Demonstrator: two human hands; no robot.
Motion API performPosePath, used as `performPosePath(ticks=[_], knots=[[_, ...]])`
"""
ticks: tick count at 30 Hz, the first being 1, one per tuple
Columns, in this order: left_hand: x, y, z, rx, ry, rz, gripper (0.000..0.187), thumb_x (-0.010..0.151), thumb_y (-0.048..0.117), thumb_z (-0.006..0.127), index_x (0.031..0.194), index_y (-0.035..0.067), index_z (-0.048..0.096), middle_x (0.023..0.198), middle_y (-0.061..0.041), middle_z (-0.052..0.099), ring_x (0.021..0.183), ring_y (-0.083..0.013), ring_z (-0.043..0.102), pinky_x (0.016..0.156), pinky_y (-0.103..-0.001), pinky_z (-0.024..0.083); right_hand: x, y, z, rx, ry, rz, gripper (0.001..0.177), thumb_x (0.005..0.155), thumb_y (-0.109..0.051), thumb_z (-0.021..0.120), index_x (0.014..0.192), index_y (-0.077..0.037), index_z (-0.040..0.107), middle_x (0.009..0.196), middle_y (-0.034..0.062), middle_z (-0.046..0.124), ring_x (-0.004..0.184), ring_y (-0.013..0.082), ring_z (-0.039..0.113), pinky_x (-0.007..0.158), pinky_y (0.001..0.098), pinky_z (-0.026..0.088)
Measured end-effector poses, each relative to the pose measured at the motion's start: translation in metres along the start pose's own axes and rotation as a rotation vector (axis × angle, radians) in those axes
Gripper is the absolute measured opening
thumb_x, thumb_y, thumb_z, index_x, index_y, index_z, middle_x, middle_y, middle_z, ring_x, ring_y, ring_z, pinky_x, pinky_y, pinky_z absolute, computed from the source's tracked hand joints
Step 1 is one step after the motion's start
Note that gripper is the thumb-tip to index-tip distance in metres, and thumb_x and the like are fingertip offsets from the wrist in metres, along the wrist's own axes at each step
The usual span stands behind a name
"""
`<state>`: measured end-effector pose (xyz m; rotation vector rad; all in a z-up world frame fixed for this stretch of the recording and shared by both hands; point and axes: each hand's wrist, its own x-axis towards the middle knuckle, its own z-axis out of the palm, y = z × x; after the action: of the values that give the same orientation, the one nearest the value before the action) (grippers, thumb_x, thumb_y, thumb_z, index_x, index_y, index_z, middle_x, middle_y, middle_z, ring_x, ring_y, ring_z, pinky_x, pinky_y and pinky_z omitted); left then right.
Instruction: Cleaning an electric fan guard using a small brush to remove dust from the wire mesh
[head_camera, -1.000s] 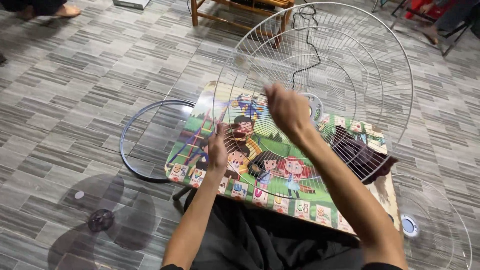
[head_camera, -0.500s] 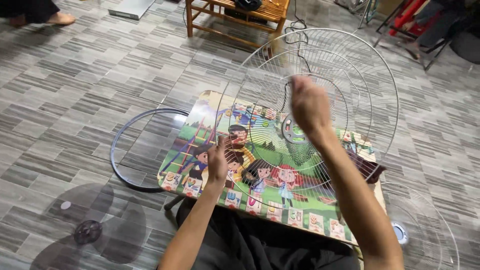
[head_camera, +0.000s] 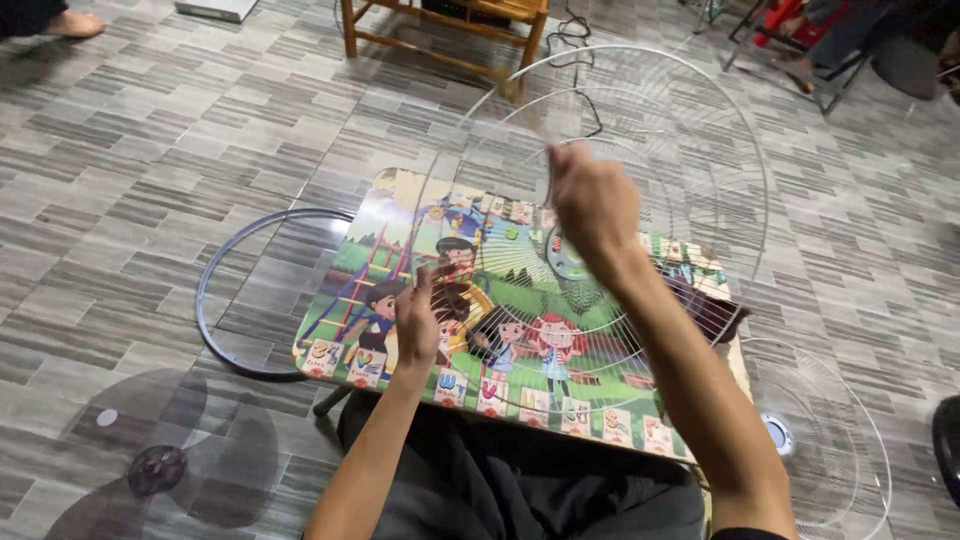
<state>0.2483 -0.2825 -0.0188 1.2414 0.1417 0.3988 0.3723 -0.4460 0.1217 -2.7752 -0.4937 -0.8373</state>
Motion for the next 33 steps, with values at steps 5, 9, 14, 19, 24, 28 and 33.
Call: performPosePath(ticks=[5, 9, 14, 19, 24, 28, 33], knots=[[0.005, -0.034, -0.018, 0.089, 0.104, 0.01, 0.062, 0.103, 0.06, 0.031, 0.054, 0.024, 0.02, 0.048, 0.008, 0.014, 0.036, -0.0091, 0.015, 0.046, -0.033, 0.046, 0.024, 0.053, -0.057, 0.044, 0.033, 0.291, 0.061, 0.115, -0.046, 0.031, 0.087, -0.003, 0.062, 0.081, 0.0375, 0.067, 0.089, 0.0574, 0.068, 0.075, 0.068, 0.051], [0.022, -0.1, -0.029, -0.049, 0.246, -0.028, 0.06, 0.112, 0.046, 0.048, 0.121, -0.011, 0.065, 0.113, -0.031, 0.063, 0.11, -0.0353, 0.062, 0.098, -0.049, 0.048, 0.012, 0.108, -0.057, 0.002, 0.037, 0.377, 0.061, 0.114, -0.042, 0.033, 0.086, 0.002, 0.064, 0.085, 0.0372, 0.067, 0.091, 0.0575, 0.066, 0.079, 0.0687, 0.051], [-0.005, 0.027, 0.006, -0.227, 0.485, -0.147, 0.074, 0.098, 0.066, 0.057, 0.118, -0.005, 0.063, 0.111, -0.031, 0.067, 0.101, -0.0435, 0.069, 0.085, -0.055, 0.058, -0.018, 0.148, -0.042, -0.034, -0.103, 0.504, 0.066, 0.111, -0.048, 0.033, 0.085, -0.003, 0.073, 0.089, 0.0321, 0.071, 0.097, 0.0535, 0.067, 0.08, 0.067, 0.051], [0.008, 0.036, 0.006, -0.303, 0.694, -0.2, 0.08, 0.093, 0.068, 0.064, 0.12, -0.007, 0.065, 0.113, -0.034, 0.063, 0.104, -0.0461, 0.068, 0.088, -0.055, 0.059, -0.077, 0.141, -0.049, -0.063, -0.225, 0.627, 0.062, 0.108, -0.054, 0.035, 0.097, -0.008, 0.075, 0.094, 0.0304, 0.072, 0.098, 0.0526, 0.068, 0.084, 0.0656, 0.052], [0.047, -0.081, -0.059, -0.22, 0.706, -0.177, 0.086, 0.096, 0.078, 0.06, 0.132, 0.0, 0.063, 0.129, -0.032, 0.058, 0.117, -0.0446, 0.061, 0.096, -0.059, 0.054, -0.166, 0.163, -0.011, -0.471, -0.152, -0.088, 0.027, 0.103, -0.026, 0.051, 0.088, -0.006, 0.062, 0.066, 0.0197, 0.062, 0.057, 0.0437, 0.068, 0.049, 0.0567, 0.054], [0.039, -0.025, -0.025, -0.248, 0.697, -0.174, 0.085, 0.098, 0.076, 0.048, 0.147, 0.007, 0.051, 0.15, -0.03, 0.038, 0.139, -0.0506, 0.033, 0.11, -0.068, 0.028, -0.144, 0.128, -0.06, -0.02, -0.167, 0.511, 0.055, 0.11, -0.041, 0.04, 0.085, 0.002, 0.064, 0.078, 0.037, 0.065, 0.086, 0.0577, 0.065, 0.076, 0.0669, 0.048], [0.02, 0.032, -0.011, -0.372, 0.512, -0.078, 0.069, 0.098, 0.053, 0.022, 0.118, 0.005, 0.067, 0.103, -0.015, 0.075, 0.08, -0.021, 0.075, 0.073, -0.035, 0.068, -0.103, 0.156, -0.062, -0.129, -0.028, 0.252, 0.054, 0.116, -0.049, 0.041, 0.089, -0.006, 0.06, 0.072, 0.032, 0.062, 0.081, 0.0554, 0.066, 0.068, 0.0645, 0.048]])
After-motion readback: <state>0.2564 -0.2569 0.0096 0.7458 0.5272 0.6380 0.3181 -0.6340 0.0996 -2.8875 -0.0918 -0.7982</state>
